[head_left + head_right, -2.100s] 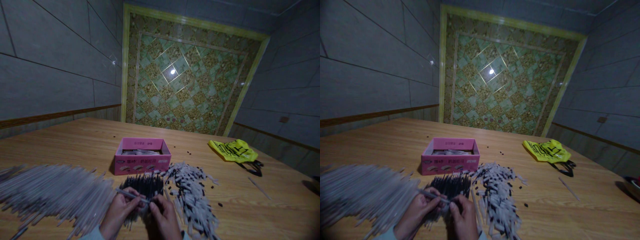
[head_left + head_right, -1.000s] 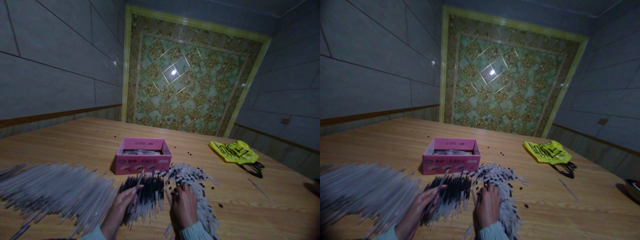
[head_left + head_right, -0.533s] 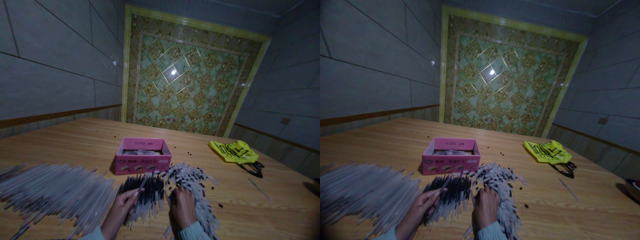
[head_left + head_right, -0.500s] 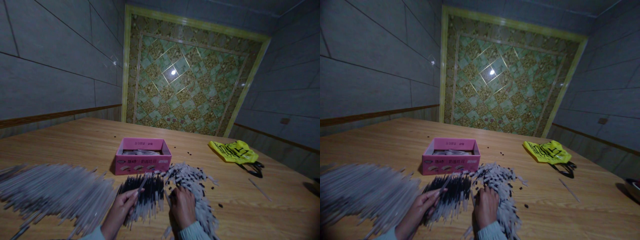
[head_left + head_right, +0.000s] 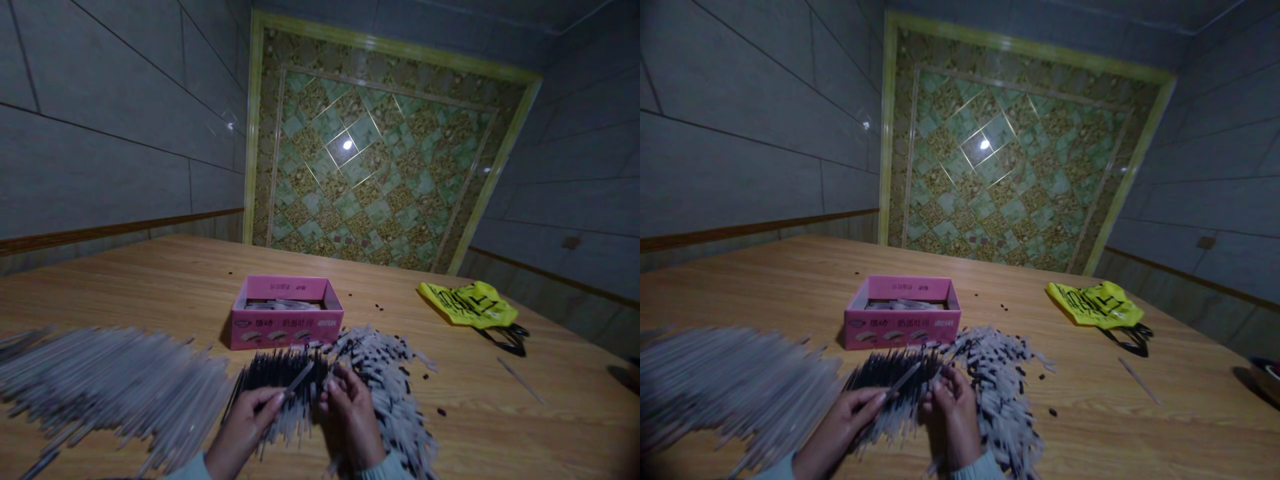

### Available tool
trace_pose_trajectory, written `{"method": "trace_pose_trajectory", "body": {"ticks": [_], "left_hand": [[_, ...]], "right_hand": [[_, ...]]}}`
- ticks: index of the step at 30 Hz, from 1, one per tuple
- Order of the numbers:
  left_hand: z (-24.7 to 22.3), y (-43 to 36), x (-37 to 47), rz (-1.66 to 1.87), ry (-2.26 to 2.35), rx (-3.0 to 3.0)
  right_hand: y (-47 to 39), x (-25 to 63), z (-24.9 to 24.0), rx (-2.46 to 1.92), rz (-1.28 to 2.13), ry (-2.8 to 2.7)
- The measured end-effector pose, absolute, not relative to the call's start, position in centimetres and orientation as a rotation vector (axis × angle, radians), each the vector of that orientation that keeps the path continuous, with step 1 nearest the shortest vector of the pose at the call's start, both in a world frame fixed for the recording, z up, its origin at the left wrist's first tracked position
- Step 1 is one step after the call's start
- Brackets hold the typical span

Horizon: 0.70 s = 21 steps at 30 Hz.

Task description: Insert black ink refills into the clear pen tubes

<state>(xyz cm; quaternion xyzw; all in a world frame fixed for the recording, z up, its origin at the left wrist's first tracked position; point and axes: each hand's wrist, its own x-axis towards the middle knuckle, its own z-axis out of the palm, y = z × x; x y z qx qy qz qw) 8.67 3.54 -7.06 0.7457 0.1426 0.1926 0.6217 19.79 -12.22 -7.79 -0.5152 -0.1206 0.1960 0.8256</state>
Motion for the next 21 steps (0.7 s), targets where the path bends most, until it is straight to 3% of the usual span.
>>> {"method": "trace_pose_trajectory", "body": {"ticks": [13, 21], "left_hand": [[-6.9, 4.1, 8.6, 0.48, 0.296, 1.845], [-6.6, 3.7, 8.4, 0.445, 0.272, 1.885]], "right_hand": [[-12.9, 20.9, -8.3, -1.061, 0.433, -0.346], [-12.7, 20.8, -8.1, -1.277, 0.371, -0.411]]}}
